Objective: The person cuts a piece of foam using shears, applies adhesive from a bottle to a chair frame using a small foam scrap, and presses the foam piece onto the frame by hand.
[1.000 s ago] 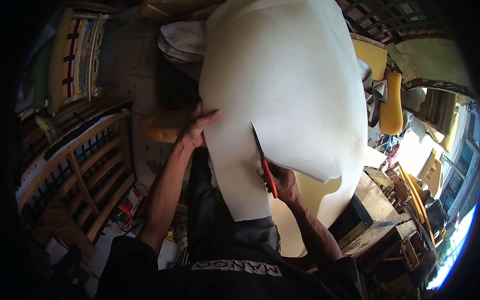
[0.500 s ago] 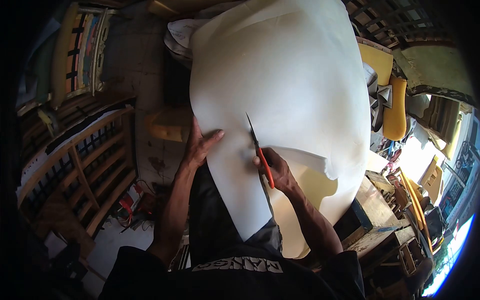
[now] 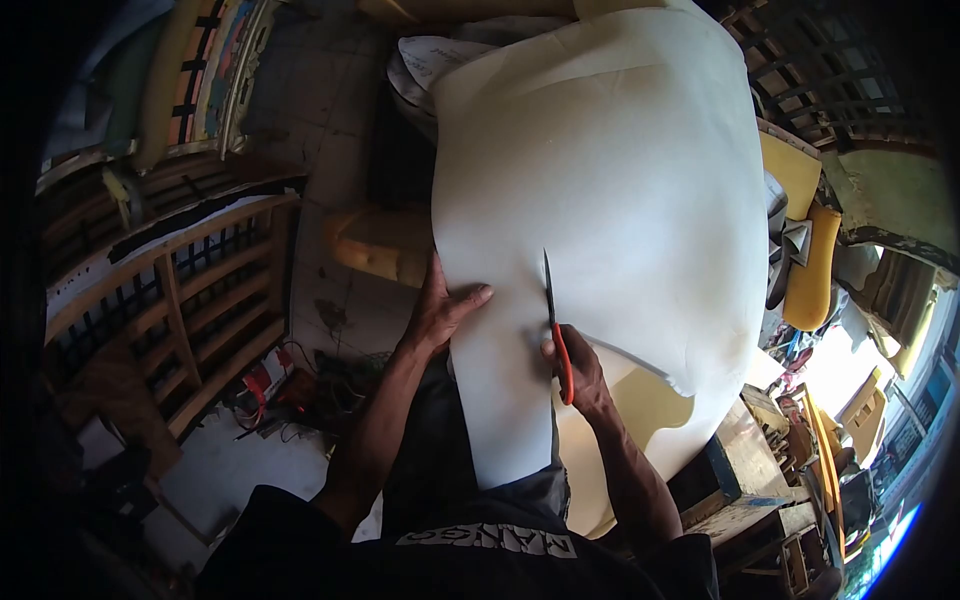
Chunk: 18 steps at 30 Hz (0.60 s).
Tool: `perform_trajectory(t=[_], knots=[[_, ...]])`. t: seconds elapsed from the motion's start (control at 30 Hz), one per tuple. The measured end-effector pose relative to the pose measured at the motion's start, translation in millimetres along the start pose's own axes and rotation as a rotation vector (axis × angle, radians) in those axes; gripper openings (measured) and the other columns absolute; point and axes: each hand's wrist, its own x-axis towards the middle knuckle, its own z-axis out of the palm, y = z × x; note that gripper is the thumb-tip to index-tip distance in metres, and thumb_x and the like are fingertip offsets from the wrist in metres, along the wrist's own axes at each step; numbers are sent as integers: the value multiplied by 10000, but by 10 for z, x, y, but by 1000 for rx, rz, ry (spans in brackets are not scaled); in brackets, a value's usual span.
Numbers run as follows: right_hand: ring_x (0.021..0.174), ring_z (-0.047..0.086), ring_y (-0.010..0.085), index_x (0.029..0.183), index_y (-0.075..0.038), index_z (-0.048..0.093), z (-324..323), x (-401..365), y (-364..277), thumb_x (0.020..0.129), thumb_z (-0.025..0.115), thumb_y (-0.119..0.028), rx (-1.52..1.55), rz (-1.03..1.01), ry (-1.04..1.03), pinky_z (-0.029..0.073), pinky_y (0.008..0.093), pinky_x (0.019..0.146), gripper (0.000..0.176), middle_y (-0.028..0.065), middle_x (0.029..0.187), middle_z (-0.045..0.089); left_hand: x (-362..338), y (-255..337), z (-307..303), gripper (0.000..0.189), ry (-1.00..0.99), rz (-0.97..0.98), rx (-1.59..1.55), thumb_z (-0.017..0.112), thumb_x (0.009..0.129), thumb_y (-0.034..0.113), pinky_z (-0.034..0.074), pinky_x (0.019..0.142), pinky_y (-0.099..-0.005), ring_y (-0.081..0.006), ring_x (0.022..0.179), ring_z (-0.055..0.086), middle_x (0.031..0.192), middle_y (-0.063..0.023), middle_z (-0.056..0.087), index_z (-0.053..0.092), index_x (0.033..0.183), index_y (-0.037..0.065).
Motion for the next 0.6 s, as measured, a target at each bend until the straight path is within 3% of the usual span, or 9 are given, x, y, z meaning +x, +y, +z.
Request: perform_trajectory(t=[0.2,0.27,0.37,0.4,0.43,0.5,0.6], knots=[[647,381,72,890,-88,475,-27,59,-478,988,518,-654,-71,57,27,350,260,582,576,-39,740,369,-88,1,90,934,-67,-42,-222,795,826,71,340,1155,-436,-253,1379,400,1476,-122,422,222,1564,82],[666,471,108,1068,-8,590,-31,70,-376,926,569,-719,-118,71,22,419,299,608,725,16,748,466,-111,14,36,931,-47,-51,-225,792,828,66,351,1149,-439,-254,1372,408,1465,-121,430,221,1563,91],[666,498,113,1102,-7,611,-22,141,-367,926,589,-699,-90,95,12,425,296,608,715,28,770,512,-125,-23,-1,940,-45,-65,-259,790,830,65,365,1138,-432,-250,1365,416,1462,-120,435,211,1570,97],[592,358,60,897,-111,505,14,117,-515,957,512,-721,-91,102,11,334,255,527,612,-54,711,384,-152,-39,19,943,-48,-75,-271,790,831,64,370,1134,-430,-248,1363,419,1462,-120,437,208,1572,99],[592,358,60,897,-111,505,1,88,-499,957,512,-721,-93,106,13,334,255,527,612,-54,711,384,-177,-51,33,946,-52,-84,-280,789,832,64,375,1130,-427,-247,1361,422,1461,-119,439,204,1574,100],[686,516,111,1154,5,610,10,100,-462,928,590,-695,-94,131,-2,442,291,638,736,42,801,542,-147,-43,25,951,-40,-50,-266,796,826,75,383,1123,-429,-247,1351,434,1459,-121,442,209,1573,98],[701,524,113,1179,1,598,86,65,-150,927,578,-708,-104,29,18,452,284,646,753,47,834,544,-151,43,-18,945,-23,-38,-217,806,817,99,404,1105,-429,-249,1326,461,1447,-125,455,229,1566,94]])
